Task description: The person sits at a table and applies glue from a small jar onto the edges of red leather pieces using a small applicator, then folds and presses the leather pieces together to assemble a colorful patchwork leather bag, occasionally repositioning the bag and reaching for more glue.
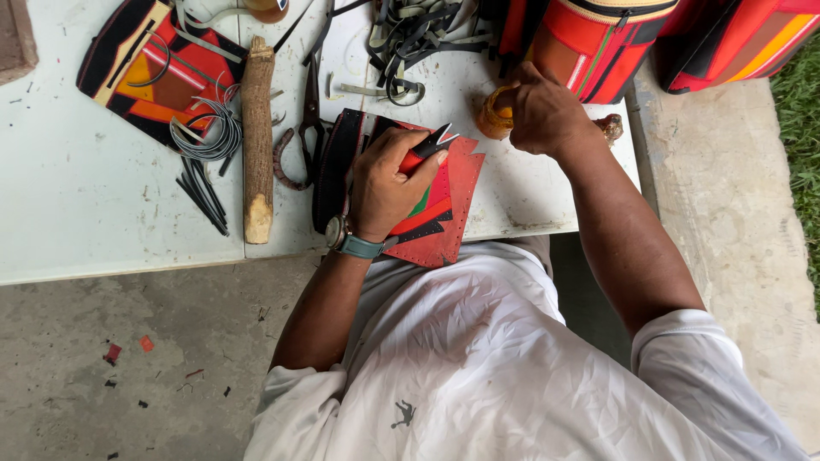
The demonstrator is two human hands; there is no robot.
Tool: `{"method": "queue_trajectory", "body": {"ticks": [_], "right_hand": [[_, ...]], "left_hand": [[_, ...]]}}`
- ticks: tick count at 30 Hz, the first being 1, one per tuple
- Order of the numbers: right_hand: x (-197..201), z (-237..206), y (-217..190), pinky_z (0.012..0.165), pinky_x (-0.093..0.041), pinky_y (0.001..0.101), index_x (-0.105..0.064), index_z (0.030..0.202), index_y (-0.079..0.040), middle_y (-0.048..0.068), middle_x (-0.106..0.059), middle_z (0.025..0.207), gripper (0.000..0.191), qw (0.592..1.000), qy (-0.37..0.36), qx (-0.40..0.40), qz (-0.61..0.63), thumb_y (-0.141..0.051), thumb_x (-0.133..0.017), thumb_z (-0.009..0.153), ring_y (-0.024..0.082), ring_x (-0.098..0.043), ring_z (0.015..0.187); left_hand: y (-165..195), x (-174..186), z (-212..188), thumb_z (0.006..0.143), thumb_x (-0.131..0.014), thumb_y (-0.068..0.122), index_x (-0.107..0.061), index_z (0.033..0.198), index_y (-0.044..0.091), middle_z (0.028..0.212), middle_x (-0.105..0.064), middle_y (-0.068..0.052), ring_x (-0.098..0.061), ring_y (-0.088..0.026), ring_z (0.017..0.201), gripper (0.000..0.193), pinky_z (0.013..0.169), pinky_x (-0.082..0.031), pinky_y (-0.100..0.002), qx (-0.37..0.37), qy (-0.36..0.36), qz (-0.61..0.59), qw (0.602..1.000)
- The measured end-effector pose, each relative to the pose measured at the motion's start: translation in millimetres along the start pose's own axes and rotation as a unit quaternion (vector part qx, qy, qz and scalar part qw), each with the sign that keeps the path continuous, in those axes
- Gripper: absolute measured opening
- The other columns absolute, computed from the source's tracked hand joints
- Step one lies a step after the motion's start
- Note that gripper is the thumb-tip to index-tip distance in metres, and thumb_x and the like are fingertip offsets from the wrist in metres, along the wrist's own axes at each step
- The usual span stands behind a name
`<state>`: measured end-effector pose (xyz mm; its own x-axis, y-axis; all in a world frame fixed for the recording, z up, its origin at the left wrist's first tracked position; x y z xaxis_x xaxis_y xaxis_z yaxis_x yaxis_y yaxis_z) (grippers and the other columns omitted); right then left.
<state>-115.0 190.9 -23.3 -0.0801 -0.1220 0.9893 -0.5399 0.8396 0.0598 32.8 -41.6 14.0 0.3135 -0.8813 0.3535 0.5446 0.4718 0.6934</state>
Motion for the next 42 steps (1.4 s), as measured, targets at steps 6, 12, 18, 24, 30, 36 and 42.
{"method": "queue_trajectory", "body": {"ticks": [6, 12, 18, 24, 30, 36, 42], "right_hand": [[8.2, -4.3, -3.1, 0.115, -0.039, 0.0343, -0.077, 0.118, -0.015, 0.007, -0.056, 0.143, 0.048, 1.000, 0.015, 0.003, 0.011, -0.001, -0.063, 0.074, 0.030, -0.047, 0.134], [45.4, -63.5, -0.2, 0.103, -0.046, 0.0417, -0.073, 0.132, -0.021, 0.010, -0.053, 0.140, 0.060, 0.980, 0.137, -0.007, 0.142, -0.009, -0.071, 0.073, 0.032, -0.053, 0.126], [41.5, -79.6, -4.0, 0.102, -0.047, 0.0448, -0.075, 0.126, -0.023, 0.006, -0.055, 0.140, 0.051, 0.981, 0.141, -0.024, 0.130, -0.012, -0.073, 0.076, 0.030, -0.056, 0.123], [37.1, -75.9, 0.2, 0.105, -0.045, 0.0449, -0.074, 0.126, -0.021, 0.007, -0.055, 0.141, 0.050, 0.977, 0.165, 0.000, 0.137, -0.014, -0.073, 0.077, 0.031, -0.055, 0.125], [54.5, -91.3, -7.1, 0.103, -0.047, 0.0412, -0.076, 0.116, -0.020, 0.008, -0.056, 0.141, 0.040, 0.961, 0.180, 0.016, 0.209, -0.006, -0.075, 0.079, 0.030, -0.057, 0.123], [84.7, -138.1, -13.3, 0.098, -0.046, 0.0267, -0.064, 0.135, -0.011, 0.006, -0.054, 0.142, 0.057, 0.815, 0.262, 0.037, 0.516, 0.006, -0.071, 0.082, 0.016, -0.057, 0.125], [82.8, -143.9, -48.7, 0.117, -0.036, 0.0345, -0.059, 0.143, -0.009, 0.008, -0.043, 0.155, 0.069, 0.760, 0.207, 0.101, 0.607, 0.007, -0.068, 0.076, 0.020, -0.045, 0.144]], "left_hand": [[-0.9, -2.7, -1.2, 0.090, -0.083, 0.010, -0.067, 0.105, 0.002, 0.096, -0.071, -0.012, -0.071, -0.029, 0.086, 0.023, 0.073, -0.057, -0.038, -0.025, 0.015, 0.010, 1.000], [-3.5, -4.0, -0.7, 0.091, -0.081, 0.006, -0.066, 0.103, 0.000, 0.092, -0.067, -0.013, -0.069, -0.029, 0.081, 0.020, 0.070, -0.055, -0.039, -0.045, -0.002, 0.019, 0.999], [2.5, -6.5, 3.1, 0.092, -0.079, 0.004, -0.063, 0.102, -0.001, 0.100, -0.068, -0.014, -0.071, -0.032, 0.088, 0.019, 0.076, -0.058, -0.039, -0.088, 0.006, 0.015, 0.996], [5.9, -5.1, 5.1, 0.091, -0.081, 0.004, -0.065, 0.100, -0.002, 0.100, -0.070, -0.015, -0.072, -0.032, 0.090, 0.019, 0.078, -0.060, -0.039, -0.089, 0.009, 0.022, 0.996], [11.5, -0.4, 11.5, 0.087, -0.083, 0.006, -0.066, 0.098, -0.001, 0.099, -0.071, -0.014, -0.072, -0.033, 0.093, 0.021, 0.095, -0.060, -0.048, -0.131, 0.017, 0.072, 0.989], [11.0, 1.2, 14.3, 0.089, -0.082, 0.004, -0.064, 0.099, -0.002, 0.103, -0.072, -0.016, -0.073, -0.030, 0.091, 0.021, 0.078, -0.061, -0.038, -0.062, 0.022, -0.001, 0.998], [11.1, -4.1, 10.1, 0.090, -0.083, 0.003, -0.064, 0.097, -0.001, 0.101, -0.072, -0.013, -0.073, -0.029, 0.088, 0.021, 0.075, -0.059, -0.037, -0.055, 0.040, 0.000, 0.998]]}}
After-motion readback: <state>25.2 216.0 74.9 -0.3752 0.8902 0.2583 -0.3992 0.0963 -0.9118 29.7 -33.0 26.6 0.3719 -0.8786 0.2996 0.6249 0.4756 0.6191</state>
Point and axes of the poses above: each hand's wrist, its own z-axis towards the middle knuckle, its own x-axis out of the back of the hand, y = z × x, the point moved 3 cm from there along z, towards the middle knuckle
